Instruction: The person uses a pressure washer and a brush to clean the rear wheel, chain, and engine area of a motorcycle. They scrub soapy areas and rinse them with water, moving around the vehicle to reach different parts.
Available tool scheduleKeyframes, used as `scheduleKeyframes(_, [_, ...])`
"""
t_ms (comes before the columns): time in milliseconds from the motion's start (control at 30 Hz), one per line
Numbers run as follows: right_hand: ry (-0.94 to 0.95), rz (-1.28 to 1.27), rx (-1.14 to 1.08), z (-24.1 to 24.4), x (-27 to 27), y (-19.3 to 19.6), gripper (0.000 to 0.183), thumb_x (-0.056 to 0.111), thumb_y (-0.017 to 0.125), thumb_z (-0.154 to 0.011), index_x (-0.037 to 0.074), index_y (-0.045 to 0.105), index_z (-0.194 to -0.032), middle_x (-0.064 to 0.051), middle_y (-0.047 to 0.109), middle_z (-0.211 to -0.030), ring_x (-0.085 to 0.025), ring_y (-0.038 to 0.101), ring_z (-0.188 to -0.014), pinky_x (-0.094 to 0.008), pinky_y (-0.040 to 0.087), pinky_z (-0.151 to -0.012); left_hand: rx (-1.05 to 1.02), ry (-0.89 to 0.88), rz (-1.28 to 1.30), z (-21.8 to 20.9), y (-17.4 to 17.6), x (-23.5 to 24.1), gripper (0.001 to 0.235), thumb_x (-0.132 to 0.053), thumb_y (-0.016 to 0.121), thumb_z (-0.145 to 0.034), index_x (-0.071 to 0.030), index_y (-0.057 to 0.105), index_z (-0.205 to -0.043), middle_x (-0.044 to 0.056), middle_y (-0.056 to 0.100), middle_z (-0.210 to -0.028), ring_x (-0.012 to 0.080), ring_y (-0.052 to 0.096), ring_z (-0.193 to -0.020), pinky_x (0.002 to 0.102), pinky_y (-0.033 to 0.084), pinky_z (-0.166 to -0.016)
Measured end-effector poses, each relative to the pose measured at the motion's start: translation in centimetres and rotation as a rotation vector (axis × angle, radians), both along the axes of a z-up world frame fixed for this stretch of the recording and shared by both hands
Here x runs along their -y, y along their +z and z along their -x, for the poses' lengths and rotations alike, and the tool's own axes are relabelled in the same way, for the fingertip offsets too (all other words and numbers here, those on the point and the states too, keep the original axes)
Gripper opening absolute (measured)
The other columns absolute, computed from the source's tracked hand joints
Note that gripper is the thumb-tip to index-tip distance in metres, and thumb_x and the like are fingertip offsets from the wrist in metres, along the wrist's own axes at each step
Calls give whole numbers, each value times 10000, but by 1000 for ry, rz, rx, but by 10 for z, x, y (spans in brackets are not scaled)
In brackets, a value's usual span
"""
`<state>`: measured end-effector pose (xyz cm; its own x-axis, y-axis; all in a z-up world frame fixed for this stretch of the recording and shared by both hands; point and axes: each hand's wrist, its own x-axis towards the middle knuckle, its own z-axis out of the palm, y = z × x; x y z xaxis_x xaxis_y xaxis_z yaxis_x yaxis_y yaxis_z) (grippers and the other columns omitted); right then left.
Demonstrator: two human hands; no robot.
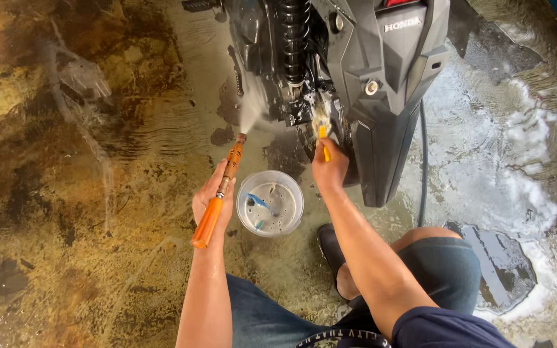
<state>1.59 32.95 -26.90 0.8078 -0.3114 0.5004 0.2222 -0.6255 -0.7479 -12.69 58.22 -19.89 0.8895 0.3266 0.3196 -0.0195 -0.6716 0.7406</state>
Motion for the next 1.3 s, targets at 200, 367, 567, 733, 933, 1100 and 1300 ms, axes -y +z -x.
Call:
scheduleKeyframes(200, [21,-23,-94,-2,0,-2,141,174,701,-1002,70,742,-1089,-190,746,-959,-369,721,-915,-390,565,-761,-9,-7,46,-2,-8,4,516,-125,792,-884,-146,659,-1382,164,746,-1199,295,767,-1006,378,614,-795])
scheduleKeyframes(367, [43,-101,-22,14,11,-19,115,128,695,-959,75,733,-1053,-152,774,-966,-276,769,-890,-352,574,-820,47,5,56,1,-21,5,513,-120,770,-892,-168,659,-1391,140,770,-1163,281,783,-950,386,613,-765])
scheduleKeyframes(567, [113,-67,-12,37,-7,-42,134,87,678,-985,81,699,-1118,-162,749,-1026,-295,740,-941,-352,569,-848,87,-3,15,8,-38,5,517,-148,772,-905,-174,647,-1405,148,768,-1156,300,772,-936,386,609,-743])
scheduleKeyframes(733, [308,238,97,59,-12,-44,159,105,681,-924,118,691,-1082,-213,697,-1148,-379,700,-1008,-422,582,-826,-29,32,22,13,-46,-1,530,-172,779,-892,-191,646,-1404,139,770,-1131,278,778,-897,373,605,-731])
scheduleKeyframes(933, [529,609,-99,7,-15,-36,191,84,657,-781,96,643,-972,-183,661,-992,-409,673,-878,-479,550,-672,47,70,76,20,-43,-18,485,-152,773,-911,-172,670,-1384,157,758,-1185,284,774,-985,362,608,-792])
scheduleKeyframes(1100, [388,621,-62,8,-21,-38,51,153,664,-963,110,638,-975,-151,683,-1010,-387,678,-940,-485,551,-764,4,26,225,33,-33,-29,496,-104,742,-904,-173,660,-1388,137,763,-1183,251,790,-1005,363,617,-803])
scheduleKeyframes(1300, [411,434,-33,19,-14,-49,59,148,655,-982,111,660,-1028,-170,713,-1054,-407,688,-944,-478,558,-787,140,50,102,53,-22,-28,495,-83,778,-894,-147,672,-1374,175,757,-1173,294,775,-1017,381,612,-809])
